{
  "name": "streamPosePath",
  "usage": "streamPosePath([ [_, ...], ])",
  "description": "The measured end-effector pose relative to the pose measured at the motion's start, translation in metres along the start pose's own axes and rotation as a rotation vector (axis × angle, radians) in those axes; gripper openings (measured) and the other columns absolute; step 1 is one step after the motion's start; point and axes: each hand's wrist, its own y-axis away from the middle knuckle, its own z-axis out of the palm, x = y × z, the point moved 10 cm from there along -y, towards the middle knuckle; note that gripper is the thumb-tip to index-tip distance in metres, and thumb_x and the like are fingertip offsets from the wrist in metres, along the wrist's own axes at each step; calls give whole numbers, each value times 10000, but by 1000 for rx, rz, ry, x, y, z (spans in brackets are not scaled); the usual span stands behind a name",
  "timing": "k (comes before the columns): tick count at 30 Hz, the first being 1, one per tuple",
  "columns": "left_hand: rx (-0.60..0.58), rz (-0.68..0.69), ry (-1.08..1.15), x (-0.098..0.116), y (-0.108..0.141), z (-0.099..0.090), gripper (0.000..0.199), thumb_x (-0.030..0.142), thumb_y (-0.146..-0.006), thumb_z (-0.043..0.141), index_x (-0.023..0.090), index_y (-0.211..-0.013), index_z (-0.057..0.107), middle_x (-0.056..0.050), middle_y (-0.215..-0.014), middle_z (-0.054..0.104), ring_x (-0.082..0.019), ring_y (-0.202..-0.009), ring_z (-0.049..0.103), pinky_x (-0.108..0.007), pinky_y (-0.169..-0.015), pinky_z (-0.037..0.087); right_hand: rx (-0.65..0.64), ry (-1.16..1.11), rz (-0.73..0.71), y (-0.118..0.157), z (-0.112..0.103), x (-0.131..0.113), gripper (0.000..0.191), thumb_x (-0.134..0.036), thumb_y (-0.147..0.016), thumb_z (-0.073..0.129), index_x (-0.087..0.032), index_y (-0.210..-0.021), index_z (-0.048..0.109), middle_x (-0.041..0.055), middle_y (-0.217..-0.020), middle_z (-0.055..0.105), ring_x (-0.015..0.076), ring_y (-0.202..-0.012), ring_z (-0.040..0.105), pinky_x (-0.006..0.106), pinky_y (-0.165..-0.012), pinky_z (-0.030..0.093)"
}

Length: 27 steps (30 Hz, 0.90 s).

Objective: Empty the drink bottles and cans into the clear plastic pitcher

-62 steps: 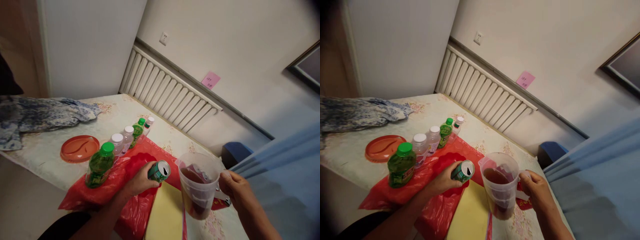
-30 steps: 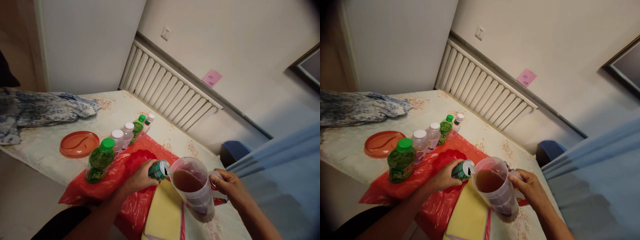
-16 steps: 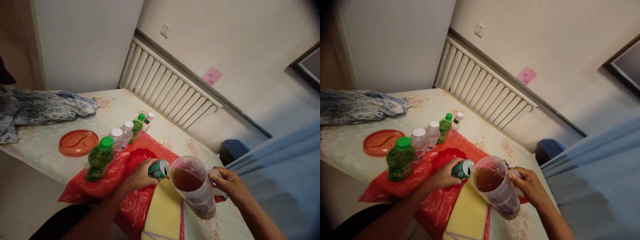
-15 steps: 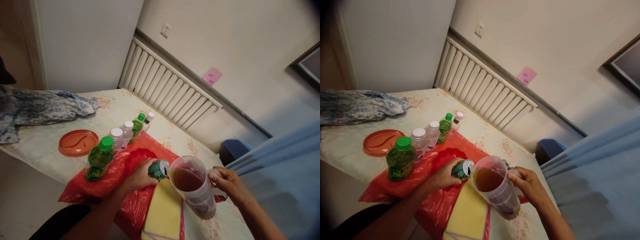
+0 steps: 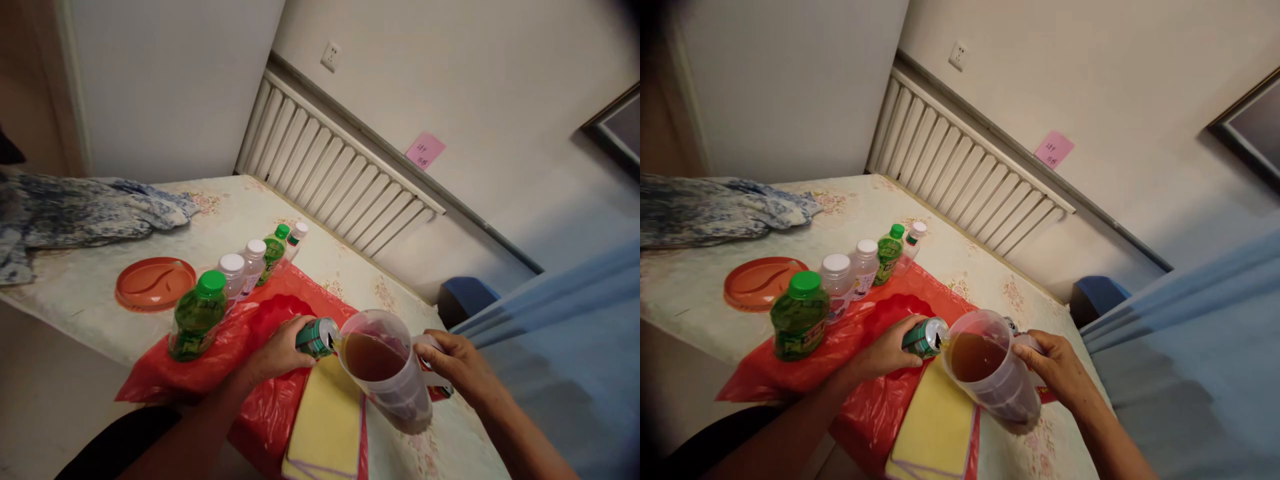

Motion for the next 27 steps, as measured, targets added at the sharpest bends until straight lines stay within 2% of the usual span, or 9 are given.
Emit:
streamPosePath([
  [27, 9, 0, -23, -2, 1, 0, 660, 137, -592, 689, 225, -1230, 548, -59, -1233, 597, -269, -1153, 535, -357, -992, 418, -33, 9, 31, -1, 3, 3, 469, -619, -737, 635, -190, -597, 508, -38, -524, 451, 107, -476, 421, 224, -430, 316],
])
